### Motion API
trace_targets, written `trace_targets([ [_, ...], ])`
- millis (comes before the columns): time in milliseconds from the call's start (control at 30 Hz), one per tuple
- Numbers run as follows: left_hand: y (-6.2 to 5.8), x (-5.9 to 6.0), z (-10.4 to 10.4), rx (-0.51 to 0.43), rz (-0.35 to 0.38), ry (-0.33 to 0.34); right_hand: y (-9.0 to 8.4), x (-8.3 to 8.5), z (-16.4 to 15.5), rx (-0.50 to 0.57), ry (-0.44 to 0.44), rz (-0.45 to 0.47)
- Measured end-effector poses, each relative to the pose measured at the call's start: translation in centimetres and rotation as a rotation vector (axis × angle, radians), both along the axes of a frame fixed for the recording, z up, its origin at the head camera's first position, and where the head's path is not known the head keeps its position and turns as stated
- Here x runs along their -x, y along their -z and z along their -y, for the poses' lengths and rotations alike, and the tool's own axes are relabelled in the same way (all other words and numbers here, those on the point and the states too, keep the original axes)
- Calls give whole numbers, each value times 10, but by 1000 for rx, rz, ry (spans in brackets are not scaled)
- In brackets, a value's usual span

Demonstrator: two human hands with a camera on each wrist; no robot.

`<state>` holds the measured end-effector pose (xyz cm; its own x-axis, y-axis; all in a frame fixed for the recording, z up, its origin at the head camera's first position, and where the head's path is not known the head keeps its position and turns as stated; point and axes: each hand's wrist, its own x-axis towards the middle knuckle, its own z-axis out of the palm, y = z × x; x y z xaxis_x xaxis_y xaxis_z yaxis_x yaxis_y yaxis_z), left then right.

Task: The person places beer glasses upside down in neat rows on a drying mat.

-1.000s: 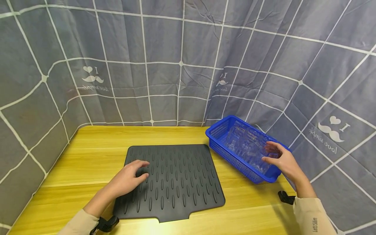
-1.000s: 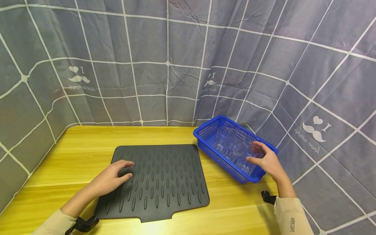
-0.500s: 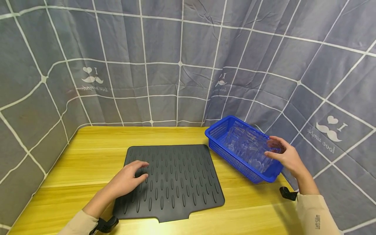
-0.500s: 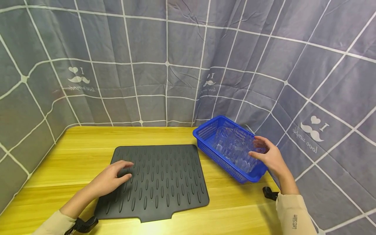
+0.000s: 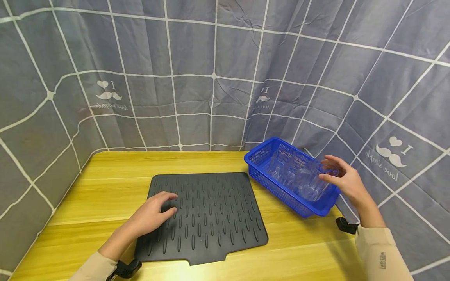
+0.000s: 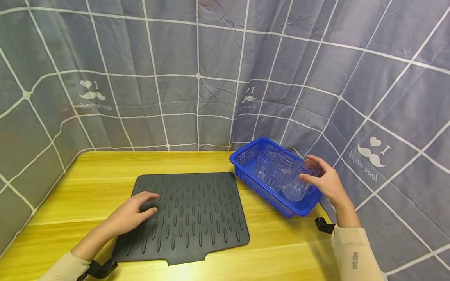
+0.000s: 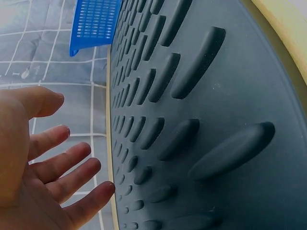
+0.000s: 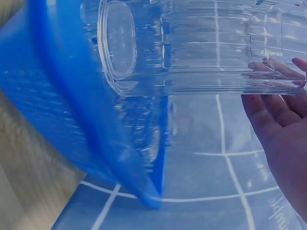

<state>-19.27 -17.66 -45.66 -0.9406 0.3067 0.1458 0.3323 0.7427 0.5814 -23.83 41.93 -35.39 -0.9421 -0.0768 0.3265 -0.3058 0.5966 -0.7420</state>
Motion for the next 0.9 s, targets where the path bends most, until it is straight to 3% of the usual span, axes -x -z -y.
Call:
trace_targets([
  [200, -1, 0, 0, 5, -15, 6, -18, -1, 4, -27, 14, -10],
  [433, -1, 0, 1, 7, -20, 4, -35, -2, 12, -55, -28, -50],
  [900, 2, -2, 7, 5, -25, -5, -61, -5, 42, -59, -71, -9],
])
